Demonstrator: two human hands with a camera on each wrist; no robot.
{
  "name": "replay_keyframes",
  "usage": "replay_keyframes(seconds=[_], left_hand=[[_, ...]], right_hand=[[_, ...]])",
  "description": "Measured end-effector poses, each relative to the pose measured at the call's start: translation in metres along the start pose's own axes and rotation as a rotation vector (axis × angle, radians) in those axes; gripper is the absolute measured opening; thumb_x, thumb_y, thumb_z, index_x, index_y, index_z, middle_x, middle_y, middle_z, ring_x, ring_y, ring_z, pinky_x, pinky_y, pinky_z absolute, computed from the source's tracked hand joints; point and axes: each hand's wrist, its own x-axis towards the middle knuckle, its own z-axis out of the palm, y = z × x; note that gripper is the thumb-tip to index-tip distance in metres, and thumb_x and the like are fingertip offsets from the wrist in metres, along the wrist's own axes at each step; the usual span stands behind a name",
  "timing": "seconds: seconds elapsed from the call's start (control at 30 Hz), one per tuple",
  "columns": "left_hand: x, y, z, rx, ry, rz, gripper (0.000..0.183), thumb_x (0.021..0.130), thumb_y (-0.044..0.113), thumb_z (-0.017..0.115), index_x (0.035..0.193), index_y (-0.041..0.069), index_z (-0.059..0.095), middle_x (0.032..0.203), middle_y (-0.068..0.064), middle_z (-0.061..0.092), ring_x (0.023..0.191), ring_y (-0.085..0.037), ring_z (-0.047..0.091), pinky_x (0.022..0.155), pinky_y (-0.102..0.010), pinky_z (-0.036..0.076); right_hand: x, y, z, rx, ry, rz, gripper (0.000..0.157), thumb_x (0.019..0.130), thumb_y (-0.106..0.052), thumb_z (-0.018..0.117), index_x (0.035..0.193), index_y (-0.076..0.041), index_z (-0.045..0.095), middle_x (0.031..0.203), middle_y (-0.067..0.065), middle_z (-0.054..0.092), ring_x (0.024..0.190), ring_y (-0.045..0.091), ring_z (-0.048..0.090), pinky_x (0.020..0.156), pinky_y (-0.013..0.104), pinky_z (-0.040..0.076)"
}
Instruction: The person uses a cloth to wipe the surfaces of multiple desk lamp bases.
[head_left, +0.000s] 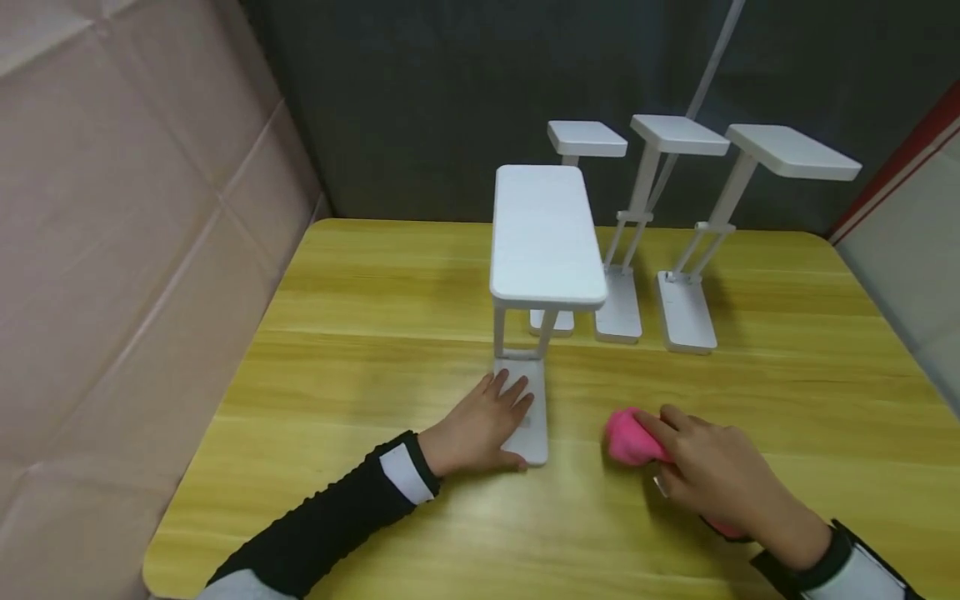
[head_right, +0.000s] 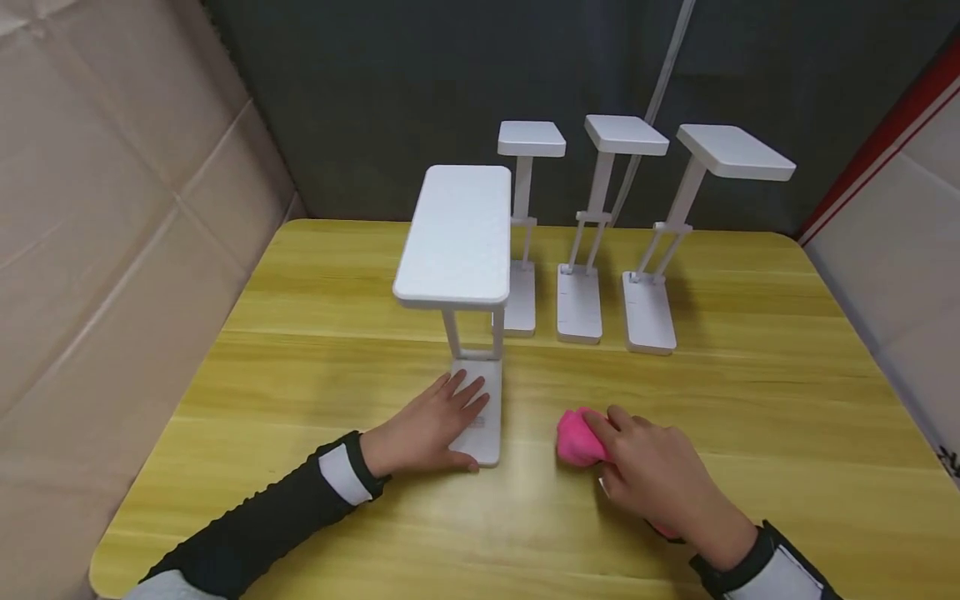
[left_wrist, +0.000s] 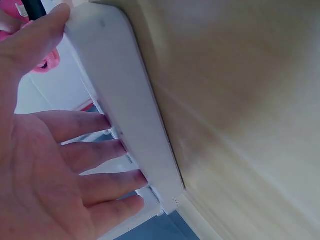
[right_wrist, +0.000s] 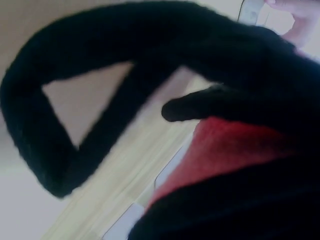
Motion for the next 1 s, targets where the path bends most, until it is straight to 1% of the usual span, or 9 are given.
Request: replay_keyframes(seconds=[0.1,0.23,0.4,0.53,0.63,0.8,0.87,0.93,1.0], left_hand=[[-0.004,-0.011,-0.001,-0.034,-0.017,-0.015,0.084,0.077,0.062,0.058,0.132,0.002,0.038,0.138,-0.018,0.036,0.126,-0.04,0.027,0.105,-0.049,0.022],[-0.008,-0.032,-0.004,-0.095,-0.061,-0.046,0.084,0.076,0.059,0.06,0.133,0.003,0.036,0.14,-0.017,0.032,0.128,-0.039,0.024,0.106,-0.051,0.017],[-0.003,-0.061,-0.008,-0.155,-0.14,-0.097,0.086,0.075,0.057,0.063,0.136,0.005,0.033,0.143,-0.016,0.026,0.131,-0.039,0.018,0.106,-0.055,0.01],[0.01,-0.085,-0.01,-0.17,-0.2,-0.139,0.086,0.074,0.054,0.066,0.137,0.006,0.03,0.145,-0.014,0.022,0.132,-0.037,0.016,0.105,-0.058,0.009],[0.023,-0.102,-0.013,-0.182,-0.227,-0.164,0.086,0.074,0.049,0.068,0.138,0.007,0.029,0.146,-0.012,0.02,0.132,-0.036,0.014,0.105,-0.059,0.009],[0.046,-0.128,-0.014,-0.23,-0.25,-0.202,0.084,0.075,0.042,0.071,0.139,0.01,0.027,0.148,-0.01,0.015,0.134,-0.032,0.009,0.105,-0.059,0.008],[0.055,-0.136,-0.014,-0.227,-0.253,-0.211,0.084,0.075,0.041,0.07,0.139,0.011,0.026,0.148,-0.009,0.014,0.135,-0.03,0.008,0.105,-0.059,0.009],[0.062,-0.143,-0.015,-0.225,-0.252,-0.221,0.084,0.076,0.041,0.07,0.14,0.011,0.025,0.148,-0.009,0.014,0.135,-0.029,0.008,0.104,-0.059,0.01],[0.067,-0.148,-0.016,-0.222,-0.248,-0.228,0.084,0.076,0.041,0.07,0.14,0.011,0.025,0.148,-0.009,0.014,0.135,-0.029,0.009,0.104,-0.06,0.012]], right_hand=[[-0.001,0.005,-0.001,-0.002,-0.01,0.024,0.052,0.065,-0.021,0.065,0.115,-0.011,0.057,0.079,-0.004,0.042,0.049,0.003,0.029,0.037,0.023,0.024],[-0.003,0.013,-0.003,-0.005,-0.007,0.057,0.053,0.065,-0.021,0.064,0.117,-0.01,0.055,0.08,-0.001,0.045,0.048,0.003,0.028,0.037,0.023,0.025],[-0.01,0.021,-0.004,-0.007,0.017,0.091,0.056,0.064,-0.022,0.066,0.117,-0.009,0.055,0.08,0.0,0.048,0.048,0.003,0.028,0.037,0.024,0.025],[-0.018,0.026,-0.003,-0.021,0.031,0.106,0.057,0.063,-0.022,0.067,0.117,-0.009,0.055,0.079,0.0,0.047,0.048,0.002,0.026,0.037,0.024,0.024],[-0.025,0.03,-0.002,-0.018,0.012,0.135,0.057,0.063,-0.021,0.066,0.117,-0.008,0.055,0.078,-0.001,0.045,0.047,0.003,0.025,0.038,0.024,0.024],[-0.034,0.037,-0.003,0.011,-0.086,0.249,0.057,0.066,-0.02,0.063,0.12,-0.006,0.052,0.083,0.002,0.049,0.048,0.006,0.028,0.039,0.026,0.026],[-0.038,0.041,-0.004,0.019,-0.117,0.298,0.056,0.069,-0.021,0.063,0.121,-0.005,0.05,0.086,0.005,0.051,0.048,0.008,0.031,0.038,0.027,0.027],[-0.041,0.047,-0.004,0.031,-0.133,0.342,0.055,0.071,-0.023,0.063,0.122,-0.004,0.049,0.089,0.009,0.052,0.05,0.01,0.035,0.038,0.029,0.029],[-0.043,0.055,-0.004,0.051,-0.146,0.385,0.056,0.074,-0.024,0.062,0.123,-0.002,0.047,0.094,0.017,0.053,0.053,0.015,0.044,0.039,0.032,0.033]])
